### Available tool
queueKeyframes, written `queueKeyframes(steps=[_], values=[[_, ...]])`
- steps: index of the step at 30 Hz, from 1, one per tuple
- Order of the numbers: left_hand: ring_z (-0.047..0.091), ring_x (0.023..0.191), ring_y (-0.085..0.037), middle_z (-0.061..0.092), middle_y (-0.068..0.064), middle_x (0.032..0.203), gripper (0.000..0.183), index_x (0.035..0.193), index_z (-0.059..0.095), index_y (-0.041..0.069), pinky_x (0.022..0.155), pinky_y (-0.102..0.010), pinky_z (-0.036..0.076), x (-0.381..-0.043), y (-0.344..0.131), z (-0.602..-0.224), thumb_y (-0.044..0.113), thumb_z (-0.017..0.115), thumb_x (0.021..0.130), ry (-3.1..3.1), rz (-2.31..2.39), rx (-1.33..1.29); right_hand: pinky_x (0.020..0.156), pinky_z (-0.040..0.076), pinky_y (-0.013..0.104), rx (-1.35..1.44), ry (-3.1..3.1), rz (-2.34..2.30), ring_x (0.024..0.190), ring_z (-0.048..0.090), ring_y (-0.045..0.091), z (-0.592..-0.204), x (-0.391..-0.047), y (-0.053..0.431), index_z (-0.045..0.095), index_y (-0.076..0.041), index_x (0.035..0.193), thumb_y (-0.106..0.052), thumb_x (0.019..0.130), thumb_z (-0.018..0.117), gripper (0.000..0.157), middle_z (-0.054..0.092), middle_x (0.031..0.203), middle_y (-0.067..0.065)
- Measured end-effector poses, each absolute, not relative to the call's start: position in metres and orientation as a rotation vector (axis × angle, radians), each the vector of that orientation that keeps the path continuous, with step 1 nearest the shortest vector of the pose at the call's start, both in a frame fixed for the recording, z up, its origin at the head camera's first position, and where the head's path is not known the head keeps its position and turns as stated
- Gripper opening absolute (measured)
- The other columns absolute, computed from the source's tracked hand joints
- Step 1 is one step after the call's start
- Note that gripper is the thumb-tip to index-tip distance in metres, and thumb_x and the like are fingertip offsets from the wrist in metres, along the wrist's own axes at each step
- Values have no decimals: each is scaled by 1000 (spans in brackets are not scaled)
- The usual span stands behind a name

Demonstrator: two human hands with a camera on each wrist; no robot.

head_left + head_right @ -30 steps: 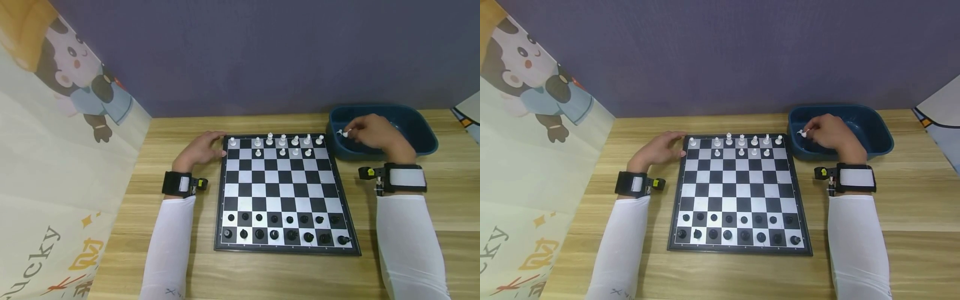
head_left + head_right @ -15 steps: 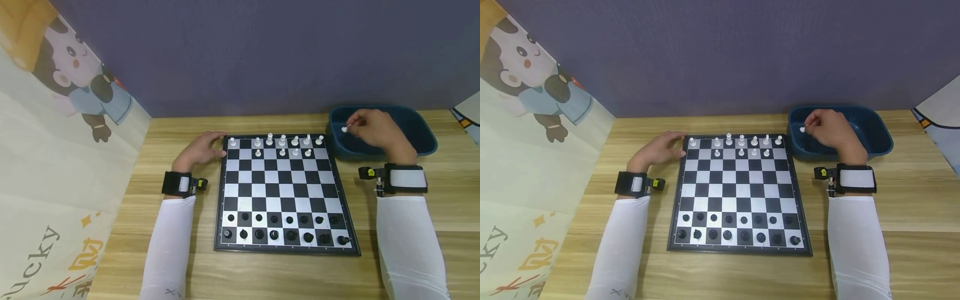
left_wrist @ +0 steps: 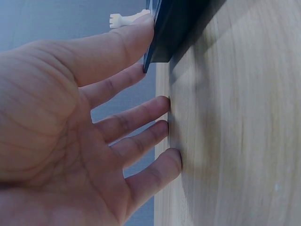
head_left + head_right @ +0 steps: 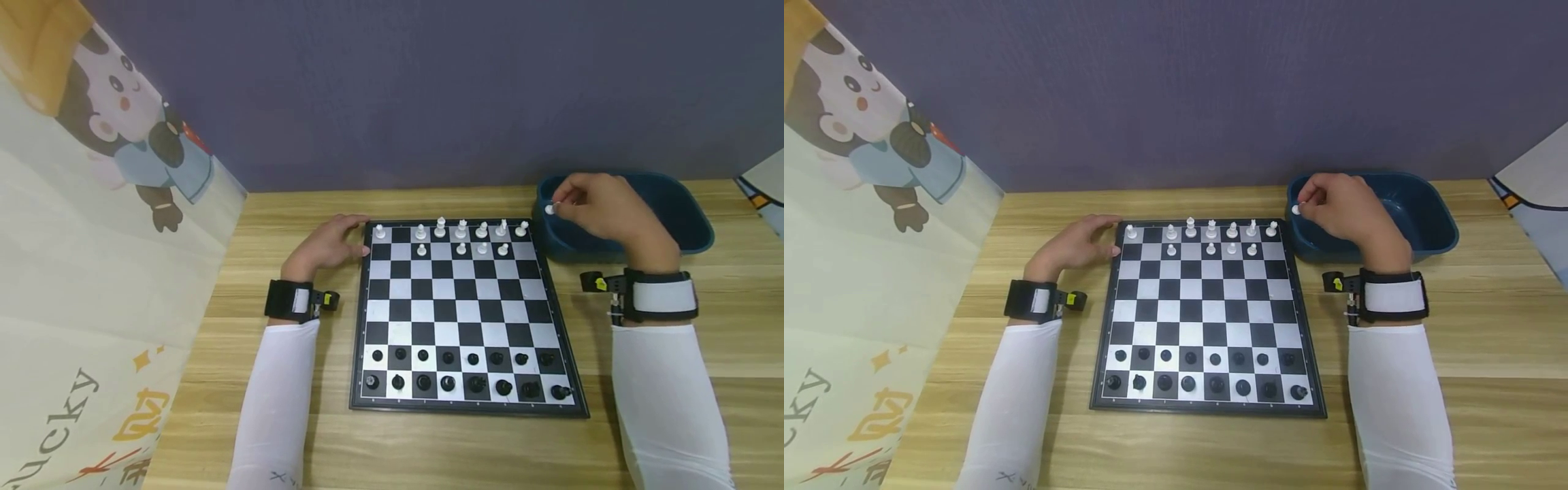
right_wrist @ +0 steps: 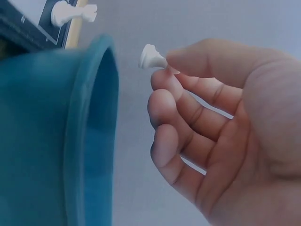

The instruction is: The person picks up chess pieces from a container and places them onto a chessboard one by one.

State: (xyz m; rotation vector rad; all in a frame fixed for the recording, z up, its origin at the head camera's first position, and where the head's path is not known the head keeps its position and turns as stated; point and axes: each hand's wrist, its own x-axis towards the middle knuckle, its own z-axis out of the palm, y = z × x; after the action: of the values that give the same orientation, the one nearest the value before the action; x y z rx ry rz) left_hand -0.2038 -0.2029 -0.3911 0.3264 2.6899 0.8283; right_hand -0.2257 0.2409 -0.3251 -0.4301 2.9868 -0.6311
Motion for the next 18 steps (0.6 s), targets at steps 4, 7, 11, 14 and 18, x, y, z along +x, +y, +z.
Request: queueKeyframes(steps=[4,7,11,14,18], values=[[33,128,-30,33,-6,143,67,141,34,30,98,-49,29,-204,-203,-392,39,64,81,2692,825,330,63,38,39,-484,3009,-642,78,49,23,-326,-224,230,59,-12,98,-28,89,54,18,56,89,5],[33,127,-29,34,-6,143,67,141,34,30,98,-48,29,-203,-204,-392,39,64,81,2698,826,327,60,38,38,-543,3023,-651,75,47,22,-326,-223,220,59,-14,97,-26,89,54,15,56,86,4],[33,127,-29,33,-6,143,67,141,34,30,98,-49,29,-203,-204,-393,39,64,81,2700,828,325,60,38,37,-608,3026,-681,73,48,20,-324,-219,205,60,-15,97,-24,89,55,12,56,84,2],[33,127,-29,34,-6,143,66,141,34,31,98,-49,29,-204,-204,-393,40,63,82,2702,822,320,61,39,35,-660,3019,-703,74,50,18,-321,-216,193,61,-16,98,-23,89,56,12,57,85,0],[34,127,-28,34,-5,143,67,141,35,30,98,-48,29,-204,-202,-392,40,64,81,2704,824,322,61,42,32,-762,2991,-712,74,52,14,-318,-209,173,61,-17,98,-22,89,55,13,58,84,-3]])
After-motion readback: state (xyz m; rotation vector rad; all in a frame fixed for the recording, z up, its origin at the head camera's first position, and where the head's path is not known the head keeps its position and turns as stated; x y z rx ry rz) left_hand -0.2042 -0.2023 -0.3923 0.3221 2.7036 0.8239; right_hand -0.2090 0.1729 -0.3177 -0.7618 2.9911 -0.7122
